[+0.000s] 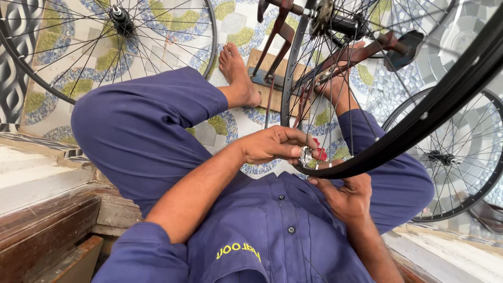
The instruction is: The person assembles a bicycle wheel by inserting spokes into the rim and hub, and tightening them by hand while the wheel is mounted on a truing stand.
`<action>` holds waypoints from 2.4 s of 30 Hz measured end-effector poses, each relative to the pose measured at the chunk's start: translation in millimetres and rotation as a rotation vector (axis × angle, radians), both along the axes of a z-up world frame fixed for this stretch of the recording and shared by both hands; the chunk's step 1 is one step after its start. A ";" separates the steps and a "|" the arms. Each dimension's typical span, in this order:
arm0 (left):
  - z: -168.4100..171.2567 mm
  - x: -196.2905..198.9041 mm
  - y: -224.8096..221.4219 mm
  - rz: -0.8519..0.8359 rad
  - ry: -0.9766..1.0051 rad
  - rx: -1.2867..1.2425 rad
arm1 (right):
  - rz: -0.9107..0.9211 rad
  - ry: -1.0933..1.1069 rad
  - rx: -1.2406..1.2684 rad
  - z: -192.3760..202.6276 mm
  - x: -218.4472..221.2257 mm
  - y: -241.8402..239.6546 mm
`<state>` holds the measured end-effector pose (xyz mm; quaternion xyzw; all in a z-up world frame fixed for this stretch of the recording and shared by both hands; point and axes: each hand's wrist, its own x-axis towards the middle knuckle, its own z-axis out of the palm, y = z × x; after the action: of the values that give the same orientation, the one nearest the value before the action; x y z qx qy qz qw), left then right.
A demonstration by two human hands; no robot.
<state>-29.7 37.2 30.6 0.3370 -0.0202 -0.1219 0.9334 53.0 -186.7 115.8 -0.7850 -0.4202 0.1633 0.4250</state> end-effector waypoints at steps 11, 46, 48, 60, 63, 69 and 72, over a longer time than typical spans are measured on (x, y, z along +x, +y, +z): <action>12.6 19.1 -34.6 0.342 0.207 1.374 | 0.062 -0.072 -0.039 -2.4 1.8 12.3; -17.8 14.4 -13.7 0.566 0.014 1.004 | -0.091 0.852 0.054 -89.7 30.4 27.4; -21.4 13.1 -8.3 0.464 -0.015 0.941 | -0.105 0.905 0.062 -87.9 29.6 25.7; 0.8 22.3 -39.9 0.335 0.289 1.442 | -0.006 -0.239 -0.104 -56.9 -8.5 10.5; 13.5 11.6 -18.4 0.294 -0.042 1.280 | 0.050 -0.190 -0.139 -22.8 -5.0 9.4; 23.6 7.1 -3.5 0.025 -0.112 0.154 | -0.008 -0.041 -0.025 10.1 -2.1 4.7; 30.2 7.9 -15.9 0.125 0.225 1.125 | 0.025 -0.079 -0.066 -18.3 -0.6 6.6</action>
<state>-21.8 21.4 60.7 0.7671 0.1672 -0.0935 0.6122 52.4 -180.1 97.6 -0.7991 -0.4408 0.1514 0.3797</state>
